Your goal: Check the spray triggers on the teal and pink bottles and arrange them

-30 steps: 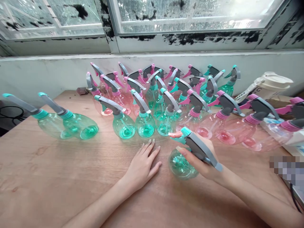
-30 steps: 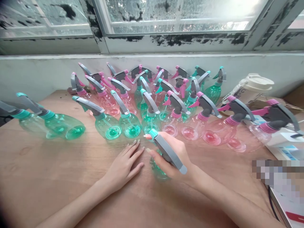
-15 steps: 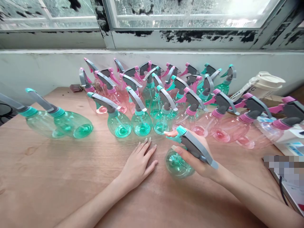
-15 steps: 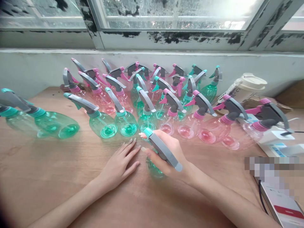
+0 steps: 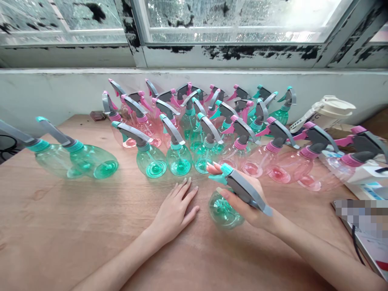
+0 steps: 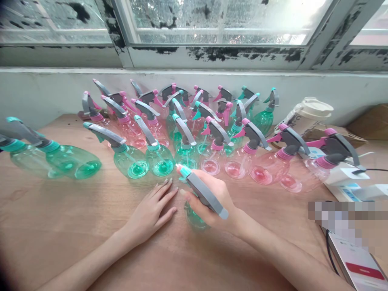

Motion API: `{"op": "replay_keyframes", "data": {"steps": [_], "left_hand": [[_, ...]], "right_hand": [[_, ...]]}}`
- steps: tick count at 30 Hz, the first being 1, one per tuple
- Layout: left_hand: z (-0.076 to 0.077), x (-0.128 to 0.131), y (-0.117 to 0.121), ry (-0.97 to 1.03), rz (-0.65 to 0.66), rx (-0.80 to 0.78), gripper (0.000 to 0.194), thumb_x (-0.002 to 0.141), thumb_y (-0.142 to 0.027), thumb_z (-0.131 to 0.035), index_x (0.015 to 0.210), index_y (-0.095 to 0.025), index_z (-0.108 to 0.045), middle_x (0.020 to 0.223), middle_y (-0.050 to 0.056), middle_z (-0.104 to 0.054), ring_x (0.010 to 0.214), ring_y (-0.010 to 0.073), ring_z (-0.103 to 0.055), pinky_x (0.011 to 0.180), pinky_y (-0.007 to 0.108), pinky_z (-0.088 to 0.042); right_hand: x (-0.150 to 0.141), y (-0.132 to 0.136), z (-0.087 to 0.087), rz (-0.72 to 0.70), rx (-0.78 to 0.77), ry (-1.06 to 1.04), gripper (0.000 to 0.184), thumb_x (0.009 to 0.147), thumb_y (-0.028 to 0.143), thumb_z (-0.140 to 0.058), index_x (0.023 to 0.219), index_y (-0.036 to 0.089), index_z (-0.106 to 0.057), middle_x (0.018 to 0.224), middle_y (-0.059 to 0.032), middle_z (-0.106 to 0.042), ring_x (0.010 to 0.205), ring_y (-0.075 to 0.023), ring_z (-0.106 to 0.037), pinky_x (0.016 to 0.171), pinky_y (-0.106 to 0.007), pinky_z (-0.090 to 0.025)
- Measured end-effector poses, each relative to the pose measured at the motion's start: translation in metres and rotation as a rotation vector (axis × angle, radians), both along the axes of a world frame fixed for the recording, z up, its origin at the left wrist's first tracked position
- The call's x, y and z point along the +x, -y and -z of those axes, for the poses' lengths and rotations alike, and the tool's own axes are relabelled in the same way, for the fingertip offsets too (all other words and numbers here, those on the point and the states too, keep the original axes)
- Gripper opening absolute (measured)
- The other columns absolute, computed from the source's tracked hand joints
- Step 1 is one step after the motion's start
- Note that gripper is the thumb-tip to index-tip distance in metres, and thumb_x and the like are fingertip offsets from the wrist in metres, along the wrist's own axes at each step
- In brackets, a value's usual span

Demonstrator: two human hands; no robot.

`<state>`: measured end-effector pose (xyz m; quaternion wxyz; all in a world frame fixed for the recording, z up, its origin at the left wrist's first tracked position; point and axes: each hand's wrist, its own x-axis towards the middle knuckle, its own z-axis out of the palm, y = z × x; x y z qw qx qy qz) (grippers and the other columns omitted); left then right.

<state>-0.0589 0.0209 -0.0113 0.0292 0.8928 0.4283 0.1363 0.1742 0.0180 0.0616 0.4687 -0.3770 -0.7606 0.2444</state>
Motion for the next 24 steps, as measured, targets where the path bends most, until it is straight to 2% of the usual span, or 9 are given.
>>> {"op": "replay_keyframes", "data": {"steps": [6,10,14,18,24], "left_hand": [[-0.0018,-0.0001,0.0009,-0.009,-0.001,-0.002,0.047,0.098,-0.039,-0.047,0.139,-0.015,-0.049,0.15,0.018,-0.041,0.136,0.0319,-0.043,0.11,0.052,-0.04],[-0.0017,-0.0002,0.0005,0.004,0.001,0.0,0.047,0.098,-0.038,-0.047,0.138,-0.015,-0.05,0.149,0.018,-0.042,0.136,0.0324,-0.043,0.11,0.052,-0.039],[-0.0013,-0.0004,0.0008,0.022,-0.004,-0.012,0.047,0.097,-0.038,-0.049,0.138,-0.016,-0.05,0.15,0.017,-0.041,0.135,0.0319,-0.044,0.111,0.051,-0.038],[-0.0002,-0.0006,0.0013,0.017,0.001,-0.03,0.048,0.097,-0.038,-0.049,0.14,-0.016,-0.048,0.151,0.018,-0.039,0.137,0.0318,-0.041,0.111,0.052,-0.037],[0.0002,-0.0015,0.0014,0.026,-0.001,-0.042,0.047,0.097,-0.038,-0.05,0.139,-0.017,-0.048,0.152,0.017,-0.039,0.139,0.0305,-0.039,0.112,0.052,-0.037]], "right_hand": [[0.0006,-0.0006,0.0048,-0.062,-0.05,-0.029,0.034,0.093,0.03,-0.054,0.126,0.025,-0.059,0.083,-0.0046,-0.07,0.078,-0.0222,-0.07,0.072,-0.034,-0.057],[0.0011,-0.0008,0.006,-0.081,-0.073,-0.036,0.035,0.094,0.029,-0.053,0.129,0.025,-0.056,0.092,-0.0068,-0.071,0.088,-0.0245,-0.07,0.075,-0.036,-0.058],[0.0019,-0.0002,0.003,-0.091,-0.105,-0.018,0.037,0.094,0.029,-0.053,0.13,0.025,-0.054,0.091,-0.0064,-0.07,0.093,-0.0252,-0.069,0.077,-0.036,-0.058],[0.0012,-0.0001,0.0011,-0.089,-0.1,-0.01,0.034,0.094,0.03,-0.052,0.128,0.025,-0.055,0.084,-0.004,-0.068,0.081,-0.0222,-0.069,0.075,-0.034,-0.057],[-0.0008,-0.0009,0.0002,-0.091,-0.061,-0.014,0.026,0.094,0.032,-0.052,0.117,0.025,-0.059,0.074,-0.0015,-0.064,0.062,-0.0179,-0.061,0.062,-0.031,-0.054]]}}
